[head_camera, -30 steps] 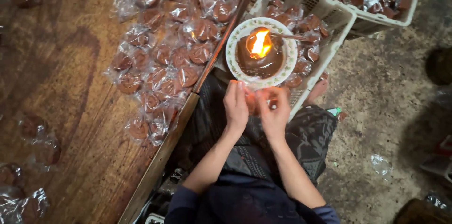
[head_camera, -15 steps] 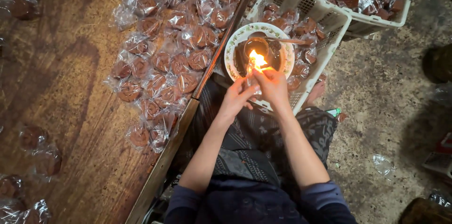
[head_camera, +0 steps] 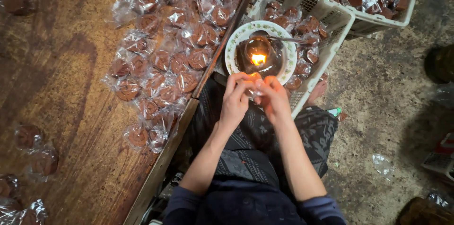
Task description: Sealing small plastic bags containing food items by melting the edges over a candle flame and then placing them into a storage crate.
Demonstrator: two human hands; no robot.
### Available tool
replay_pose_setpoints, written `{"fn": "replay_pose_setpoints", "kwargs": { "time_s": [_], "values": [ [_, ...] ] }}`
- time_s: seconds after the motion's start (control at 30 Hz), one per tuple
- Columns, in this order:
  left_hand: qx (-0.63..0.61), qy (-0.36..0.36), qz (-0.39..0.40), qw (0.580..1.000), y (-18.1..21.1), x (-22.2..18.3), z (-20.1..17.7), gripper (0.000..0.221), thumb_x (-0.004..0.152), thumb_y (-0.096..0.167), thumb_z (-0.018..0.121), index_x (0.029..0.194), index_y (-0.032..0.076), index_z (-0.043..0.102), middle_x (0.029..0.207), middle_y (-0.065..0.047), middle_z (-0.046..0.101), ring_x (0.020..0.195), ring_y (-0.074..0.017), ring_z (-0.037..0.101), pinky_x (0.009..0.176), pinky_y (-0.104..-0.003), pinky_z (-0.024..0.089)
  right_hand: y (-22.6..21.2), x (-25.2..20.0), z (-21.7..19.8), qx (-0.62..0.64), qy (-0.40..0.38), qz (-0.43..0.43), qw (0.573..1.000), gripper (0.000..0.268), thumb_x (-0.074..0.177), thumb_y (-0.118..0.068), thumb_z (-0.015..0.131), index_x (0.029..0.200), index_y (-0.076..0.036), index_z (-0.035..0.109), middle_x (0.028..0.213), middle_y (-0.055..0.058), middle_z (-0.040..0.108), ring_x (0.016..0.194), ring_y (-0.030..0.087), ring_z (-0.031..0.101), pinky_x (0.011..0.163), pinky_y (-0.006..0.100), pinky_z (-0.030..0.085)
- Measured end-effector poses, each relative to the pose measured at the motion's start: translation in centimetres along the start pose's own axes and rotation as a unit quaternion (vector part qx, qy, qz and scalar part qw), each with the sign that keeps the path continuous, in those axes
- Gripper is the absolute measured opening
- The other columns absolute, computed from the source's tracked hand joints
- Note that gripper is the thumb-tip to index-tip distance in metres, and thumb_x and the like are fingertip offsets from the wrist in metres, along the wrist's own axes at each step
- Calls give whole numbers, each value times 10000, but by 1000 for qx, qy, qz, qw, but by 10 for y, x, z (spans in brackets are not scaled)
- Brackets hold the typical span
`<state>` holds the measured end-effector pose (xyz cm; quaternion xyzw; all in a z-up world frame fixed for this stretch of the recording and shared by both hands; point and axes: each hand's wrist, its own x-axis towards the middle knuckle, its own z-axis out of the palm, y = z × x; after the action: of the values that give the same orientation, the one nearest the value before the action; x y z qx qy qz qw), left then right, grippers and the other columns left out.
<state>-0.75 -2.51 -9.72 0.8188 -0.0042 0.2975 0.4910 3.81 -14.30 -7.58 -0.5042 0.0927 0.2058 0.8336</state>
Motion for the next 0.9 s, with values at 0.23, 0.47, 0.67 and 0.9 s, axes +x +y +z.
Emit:
{"fn": "replay_pose_setpoints", "kwargs": {
  "time_s": [0.23,0.47,0.67,0.9],
  "values": [
    [-67,-86,34,993,25,6,-12,458,829,-154,497,1049,191,701,1169,-23,561,1106,-272,671,1012,-383,545,11,30,-62,20,-32,20,999,314,929,-67,740,1076,-93,463,865,91,631,551,69,584,314,152,314],
    [47,-43,-43,997,27,53,-111,144,966,121,638,1093,54,656,981,-167,608,1006,-401,634,941,-473,493,7,65,-211,-243,64,-73,965,337,921,-72,727,1228,-95,591,831,72,667,630,101,626,478,200,498],
    [335,-154,-94,925,-95,74,-122,484,882,212,724,1346,166,594,1253,-83,616,1212,-329,524,983,-509,403,14,66,-230,-240,7,-94,966,323,996,-6,587,1314,-52,620,978,173,701,825,184,692,609,252,584],
    [424,-308,-143,840,-131,107,-127,522,669,406,821,1128,170,745,1062,-123,721,1055,-364,664,867,-515,487,63,37,-174,-229,-75,17,970,249,977,-111,653,1202,-13,690,841,149,721,673,185,697,484,242,547]
  ]
}}
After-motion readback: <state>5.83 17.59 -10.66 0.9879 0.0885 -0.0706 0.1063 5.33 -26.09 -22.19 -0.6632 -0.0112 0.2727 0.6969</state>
